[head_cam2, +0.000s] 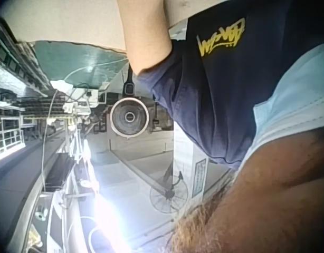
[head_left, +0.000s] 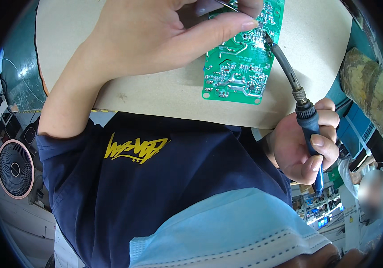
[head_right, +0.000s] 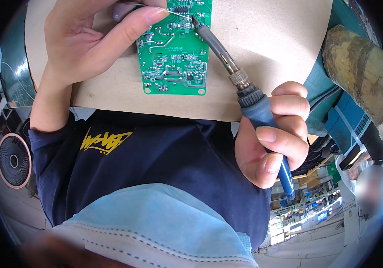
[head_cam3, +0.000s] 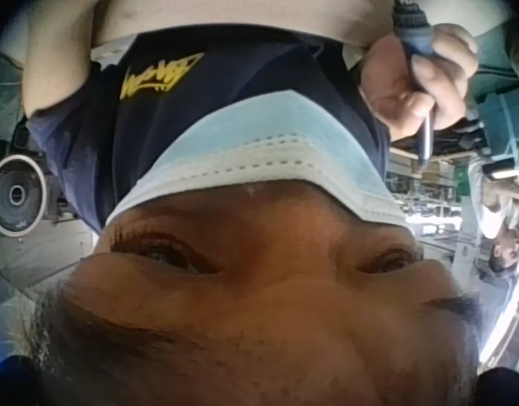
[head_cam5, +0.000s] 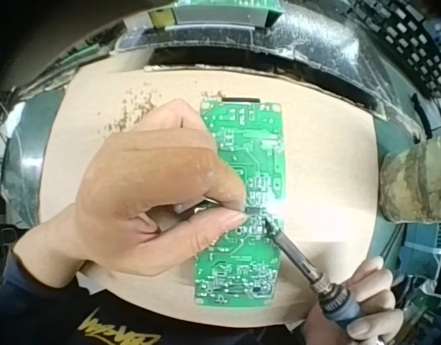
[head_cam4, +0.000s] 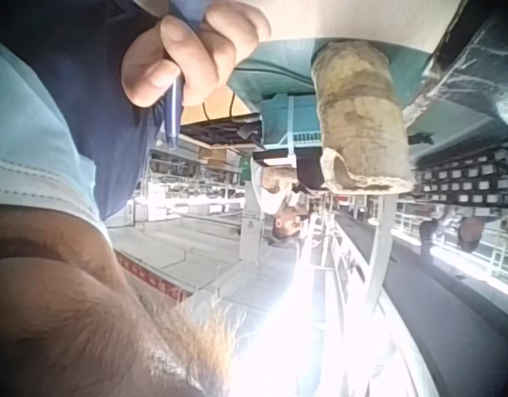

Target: Soldering electronic components onto a printed circuit board at a manual assembly station.

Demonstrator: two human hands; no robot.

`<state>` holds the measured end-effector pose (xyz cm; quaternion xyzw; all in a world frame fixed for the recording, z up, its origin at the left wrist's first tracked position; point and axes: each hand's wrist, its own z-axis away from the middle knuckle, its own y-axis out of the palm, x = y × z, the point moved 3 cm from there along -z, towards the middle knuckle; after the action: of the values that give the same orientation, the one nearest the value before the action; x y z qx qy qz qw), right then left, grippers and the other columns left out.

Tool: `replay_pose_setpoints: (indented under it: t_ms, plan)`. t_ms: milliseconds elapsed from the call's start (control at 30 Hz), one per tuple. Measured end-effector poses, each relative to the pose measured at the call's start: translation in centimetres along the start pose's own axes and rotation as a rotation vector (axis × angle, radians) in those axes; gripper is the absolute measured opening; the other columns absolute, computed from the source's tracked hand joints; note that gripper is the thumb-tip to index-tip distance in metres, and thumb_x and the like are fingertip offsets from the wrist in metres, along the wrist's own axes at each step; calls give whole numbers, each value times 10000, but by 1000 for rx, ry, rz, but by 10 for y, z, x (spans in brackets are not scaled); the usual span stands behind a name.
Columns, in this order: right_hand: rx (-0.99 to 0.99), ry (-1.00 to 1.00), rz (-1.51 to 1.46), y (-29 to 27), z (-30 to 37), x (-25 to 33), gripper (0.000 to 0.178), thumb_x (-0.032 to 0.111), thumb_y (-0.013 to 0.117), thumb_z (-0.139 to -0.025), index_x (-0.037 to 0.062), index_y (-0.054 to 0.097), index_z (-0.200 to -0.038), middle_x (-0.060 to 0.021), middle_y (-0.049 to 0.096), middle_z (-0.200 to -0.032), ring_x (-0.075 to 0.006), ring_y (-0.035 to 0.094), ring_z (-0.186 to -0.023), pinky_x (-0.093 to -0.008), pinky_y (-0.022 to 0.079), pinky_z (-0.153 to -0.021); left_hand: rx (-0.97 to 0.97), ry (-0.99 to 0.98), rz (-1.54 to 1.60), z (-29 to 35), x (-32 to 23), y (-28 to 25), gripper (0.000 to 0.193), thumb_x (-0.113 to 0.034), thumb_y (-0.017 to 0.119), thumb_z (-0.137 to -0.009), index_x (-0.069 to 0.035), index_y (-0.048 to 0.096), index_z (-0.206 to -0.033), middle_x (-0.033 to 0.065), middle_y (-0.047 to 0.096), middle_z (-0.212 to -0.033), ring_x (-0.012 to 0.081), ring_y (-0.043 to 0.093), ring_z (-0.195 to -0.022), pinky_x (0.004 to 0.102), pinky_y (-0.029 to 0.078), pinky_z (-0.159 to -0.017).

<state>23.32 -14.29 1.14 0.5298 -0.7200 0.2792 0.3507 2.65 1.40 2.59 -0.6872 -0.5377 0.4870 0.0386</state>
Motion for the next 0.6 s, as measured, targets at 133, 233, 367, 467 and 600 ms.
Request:
replay_pose_setpoints:
  t_ms: [133,233,367,467,600]
  plan:
    - [-4,-2,0,0,0,0,276,303,499,-897,45,597,-911,-27,426,-622,-204,429,-656,-410,296,-660,-65,-78,142,7,8,2,85,-31,746,-751,-66,694,-809,-2,629,-709,160,504,-609,307,403,-699]
    - [0,1,1,0,0,0,276,302,499,-896,45,598,-914,-28,427,-623,-205,430,-658,-414,298,-663,-66,-31,106,9,11,3,87,-36,750,-752,-66,695,-812,-5,626,-708,164,509,-615,309,405,-702]
    - [1,-2,4,-1,0,0,275,301,499,-895,45,598,-915,-27,427,-625,-206,434,-660,-417,301,-667,-78,79,41,8,14,4,94,-43,753,-754,-70,697,-824,-6,614,-697,165,511,-617,310,407,-704]
    - [2,-8,4,-1,0,0,274,299,499,-894,45,598,-916,-27,427,-625,-207,437,-663,-420,303,-668,-93,33,63,9,12,6,98,-48,755,-755,-77,698,-829,-7,597,-681,164,504,-612,310,406,-703]
    - [-1,-4,2,-1,1,0,280,303,494,-896,43,596,-915,-26,424,-624,-207,437,-662,-422,303,-667,-159,-35,144,9,11,3,99,-56,759,-756,-85,697,-828,-11,581,-664,163,493,-606,308,404,-704]
